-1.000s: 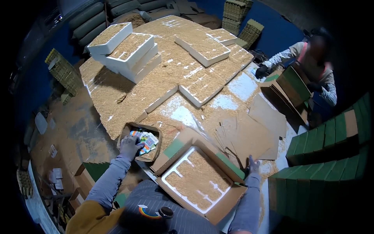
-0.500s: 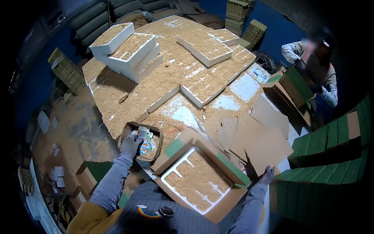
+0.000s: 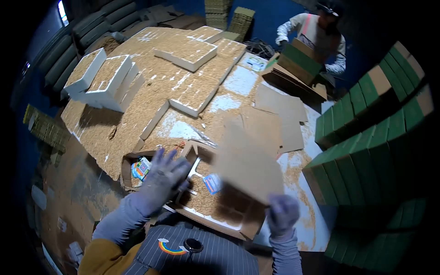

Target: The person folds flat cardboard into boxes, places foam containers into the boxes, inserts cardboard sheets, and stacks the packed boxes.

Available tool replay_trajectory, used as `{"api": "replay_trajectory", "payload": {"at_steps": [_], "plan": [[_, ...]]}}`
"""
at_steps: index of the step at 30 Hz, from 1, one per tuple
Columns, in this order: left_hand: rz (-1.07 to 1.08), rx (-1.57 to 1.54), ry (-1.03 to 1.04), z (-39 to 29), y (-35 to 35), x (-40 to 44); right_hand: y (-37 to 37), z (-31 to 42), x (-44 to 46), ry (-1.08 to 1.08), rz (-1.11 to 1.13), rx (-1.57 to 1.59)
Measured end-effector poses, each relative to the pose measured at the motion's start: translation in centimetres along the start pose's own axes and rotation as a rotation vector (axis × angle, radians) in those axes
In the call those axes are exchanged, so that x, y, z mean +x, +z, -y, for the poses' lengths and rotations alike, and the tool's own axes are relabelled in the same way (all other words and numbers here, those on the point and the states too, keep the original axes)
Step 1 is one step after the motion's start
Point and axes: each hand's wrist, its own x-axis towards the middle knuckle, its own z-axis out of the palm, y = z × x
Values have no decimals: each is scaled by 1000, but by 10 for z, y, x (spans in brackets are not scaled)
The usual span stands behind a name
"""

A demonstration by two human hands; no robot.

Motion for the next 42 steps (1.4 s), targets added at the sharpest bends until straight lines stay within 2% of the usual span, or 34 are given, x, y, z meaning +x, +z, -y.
{"api": "replay_trajectory", "payload": {"at_steps": [2,3,4,5,6,7,9,11,13,14,15,16,17,19,20,21,22,23,24,25,26,27,29,30,31,33,34,35,36,37,38,39,41,42], "plan": [[-214,-9,-122,10,-32,6,3,31,-3,-265,372,-33],[-212,-17,-99,4,-35,10,6,45,-3,-368,595,-9],[-79,-75,4,-7,-36,14,12,55,-4,-345,594,-21],[54,-132,106,-19,-35,19,22,60,-7,-341,749,41],[217,36,238,-30,-13,26,33,62,-11,-335,902,105],[284,320,361,-33,24,24,47,63,-17,-316,902,88],[699,479,335,-45,61,36,71,60,-26,-131,1136,85],[789,473,328,-34,108,43,65,53,-19,-49,1182,152],[801,439,402,-26,105,49,57,46,-19,-56,987,302],[818,405,458,-19,102,54,36,47,-8,59,775,358],[704,232,538,-11,77,53,17,43,-8,66,776,347],[584,62,613,0,44,49,0,36,-8,409,575,374],[351,-324,490,13,25,45,-12,28,-11,748,345,395],[66,-858,-122,39,-5,35,-5,-9,-53,1222,142,616],[179,-1224,-338,66,11,31,3,-13,-62,1399,90,1001],[319,-1316,-374,88,38,21,21,-16,-77,1651,145,1325],[522,-1307,-419,90,57,12,47,-12,-100,1487,169,1384],[719,-1289,-464,90,74,3,62,-3,-99,1458,188,1423],[821,-1023,-479,88,94,-3,77,7,-97,1428,208,1462],[810,-926,-487,75,98,-4,87,17,-80,1542,216,1496],[801,-830,-496,62,102,-6,98,21,-74,1473,414,1296],[692,-909,-502,41,100,-5,101,22,-70,1478,403,1303],[549,-749,-537,30,113,-9,103,25,-64,1433,423,1029],[518,-736,-515,29,101,-8,105,28,-68,1434,414,1028],[517,-735,-504,35,103,-9,109,32,-79,1332,329,1067],[464,-1010,-510,51,113,-22,109,42,-102,1124,144,1116],[510,-960,-521,51,108,-17,105,46,-103,1033,178,1079],[556,-912,-515,47,102,-11,101,57,-105,1161,180,983],[533,-898,-387,41,105,-4,97,64,-112,1286,177,878],[498,-889,-262,36,113,9,95,68,-128,1369,29,1044],[595,-873,-192,28,123,26,63,84,-118,1492,-200,1270],[583,-891,-147,1,110,47,58,81,-147,1444,-364,1204],[681,-967,-19,-74,57,90,38,61,-235,1565,-696,1395],[644,-1132,51,-107,51,113,26,42,-268,1480,-1051,1374]]}}
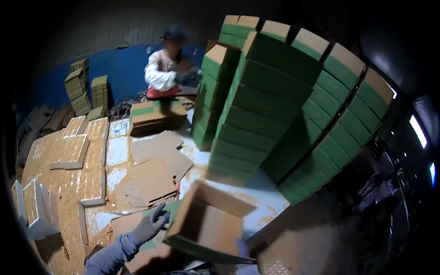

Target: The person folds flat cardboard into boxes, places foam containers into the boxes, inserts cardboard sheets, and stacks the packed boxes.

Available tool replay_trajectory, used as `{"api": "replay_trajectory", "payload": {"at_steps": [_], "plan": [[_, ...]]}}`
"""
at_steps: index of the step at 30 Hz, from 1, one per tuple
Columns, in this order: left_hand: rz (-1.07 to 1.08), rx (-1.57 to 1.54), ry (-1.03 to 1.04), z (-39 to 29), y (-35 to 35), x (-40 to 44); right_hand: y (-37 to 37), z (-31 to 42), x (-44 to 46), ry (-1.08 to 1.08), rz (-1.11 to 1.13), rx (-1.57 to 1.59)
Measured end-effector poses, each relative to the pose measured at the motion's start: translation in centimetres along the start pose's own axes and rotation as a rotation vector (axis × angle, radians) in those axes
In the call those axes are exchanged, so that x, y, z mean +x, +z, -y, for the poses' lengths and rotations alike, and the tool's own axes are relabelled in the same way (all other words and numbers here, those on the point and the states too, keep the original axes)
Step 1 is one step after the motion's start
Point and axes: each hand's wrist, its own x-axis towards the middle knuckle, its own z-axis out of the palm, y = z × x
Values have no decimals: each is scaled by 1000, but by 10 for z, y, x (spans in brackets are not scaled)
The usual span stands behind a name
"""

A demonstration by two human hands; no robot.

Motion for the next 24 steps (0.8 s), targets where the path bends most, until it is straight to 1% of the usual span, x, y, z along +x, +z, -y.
{"api": "replay_trajectory", "payload": {"at_steps": [1,3,4,6,8,9,11,12,14,16,17,19,20,22,23,24], "plan": [[24,-127,120,-25,11,30,-39,33,16,-106,-69,51],[-59,-77,375,-91,22,99,-48,131,26,-314,-108,45],[-98,-168,348,-134,25,129,-37,187,30,-421,-93,24],[-6,-396,411,-204,14,224,0,298,41,-617,-39,-64],[-131,-454,447,-334,17,285,47,409,49,-776,24,-152],[-146,-500,475,-375,12,308,76,457,51,-839,59,-198],[-80,-516,575,-413,7,337,138,536,56,-924,131,-285],[-39,-477,625,-418,5,347,169,568,61,-949,164,-323],[73,-352,722,-422,10,352,224,617,75,-962,220,-382],[158,-74,868,-422,20,352,269,649,95,-941,258,-434],[151,152,974,-420,25,352,287,658,107,-916,268,-450],[27,718,1213,-418,31,359,313,665,135,-861,276,-481],[-19,878,1273,-413,31,367,321,666,150,-834,277,-495],[-100,983,1318,-397,7,419,327,658,177,-787,273,-507],[305,288,1044,-401,16,401,329,654,188,-771,277,-507],[546,-478,738,-405,25,381,330,649,197,-758,285,-509]]}}
